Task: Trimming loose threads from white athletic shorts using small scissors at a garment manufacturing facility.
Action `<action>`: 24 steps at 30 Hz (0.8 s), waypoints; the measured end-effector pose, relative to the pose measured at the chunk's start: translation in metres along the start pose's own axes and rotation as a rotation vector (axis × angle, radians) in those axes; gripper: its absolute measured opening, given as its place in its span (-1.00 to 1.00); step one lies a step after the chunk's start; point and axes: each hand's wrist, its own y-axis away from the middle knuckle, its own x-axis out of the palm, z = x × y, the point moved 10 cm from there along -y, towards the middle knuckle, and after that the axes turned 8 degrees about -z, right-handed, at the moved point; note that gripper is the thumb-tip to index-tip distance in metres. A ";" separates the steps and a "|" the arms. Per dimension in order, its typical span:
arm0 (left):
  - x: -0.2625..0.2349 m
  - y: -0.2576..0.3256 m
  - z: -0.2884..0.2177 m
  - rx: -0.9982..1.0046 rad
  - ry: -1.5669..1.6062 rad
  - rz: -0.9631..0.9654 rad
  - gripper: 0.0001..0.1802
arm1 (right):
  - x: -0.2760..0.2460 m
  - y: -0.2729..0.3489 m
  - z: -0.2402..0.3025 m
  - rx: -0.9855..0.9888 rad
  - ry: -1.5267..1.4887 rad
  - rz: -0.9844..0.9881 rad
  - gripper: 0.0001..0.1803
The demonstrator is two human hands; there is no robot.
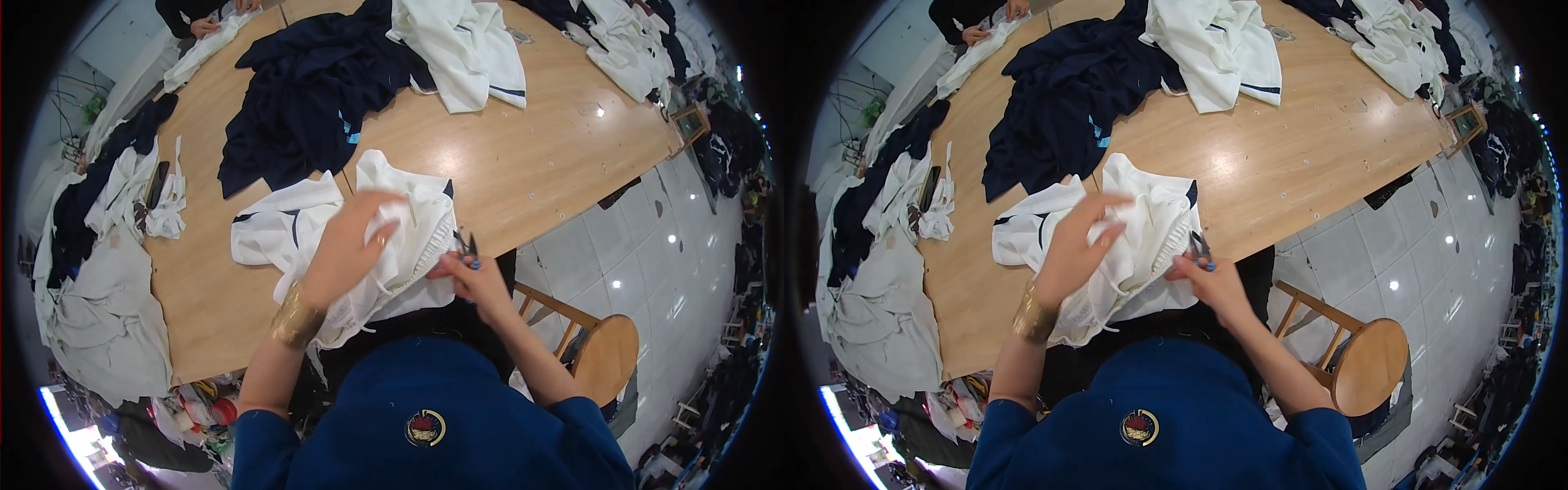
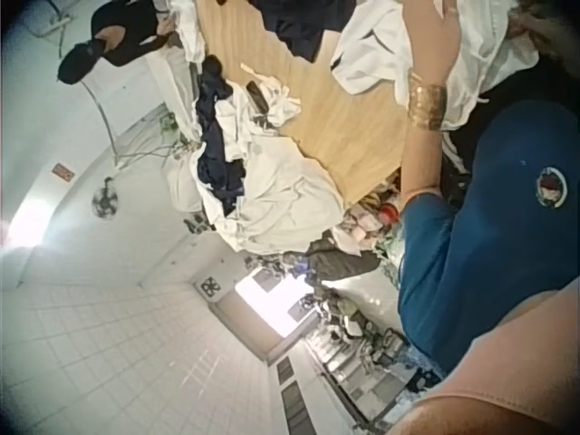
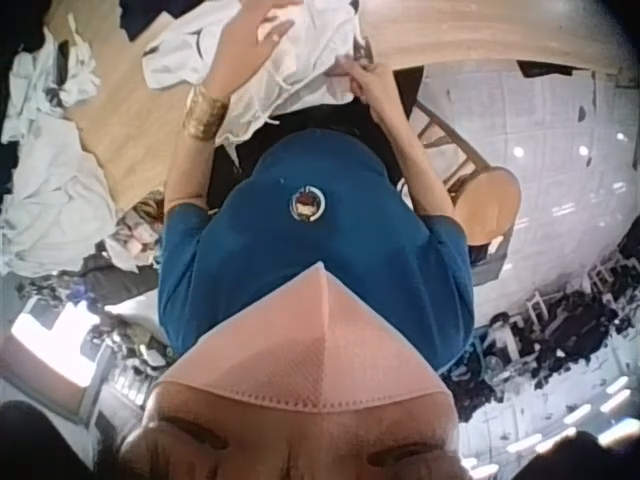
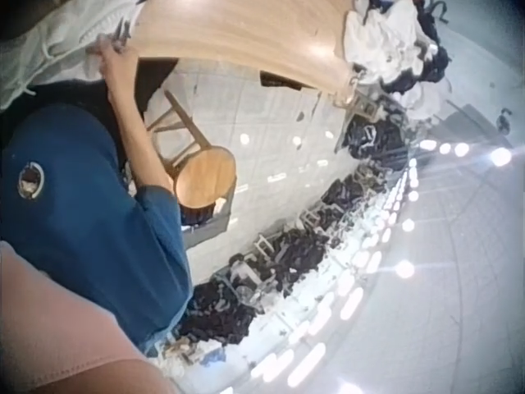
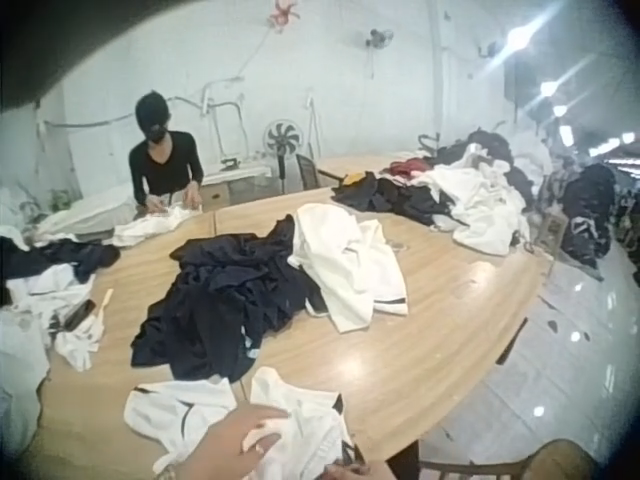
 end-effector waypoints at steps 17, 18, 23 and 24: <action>0.004 -0.057 -0.041 -0.211 0.714 0.637 0.00 | 0.049 0.045 0.228 -0.346 -0.141 0.475 -0.70; -0.008 -0.061 -0.042 -0.186 0.793 0.647 -0.22 | 0.051 0.058 0.253 -0.501 0.013 0.390 -0.71; -0.060 -0.069 -0.063 -0.165 0.737 0.542 -0.45 | 0.047 0.085 0.315 -0.924 0.418 0.090 -0.73; -0.073 -0.074 -0.064 -0.185 0.867 0.427 -0.52 | 0.045 0.091 0.321 -0.965 0.403 0.040 -0.72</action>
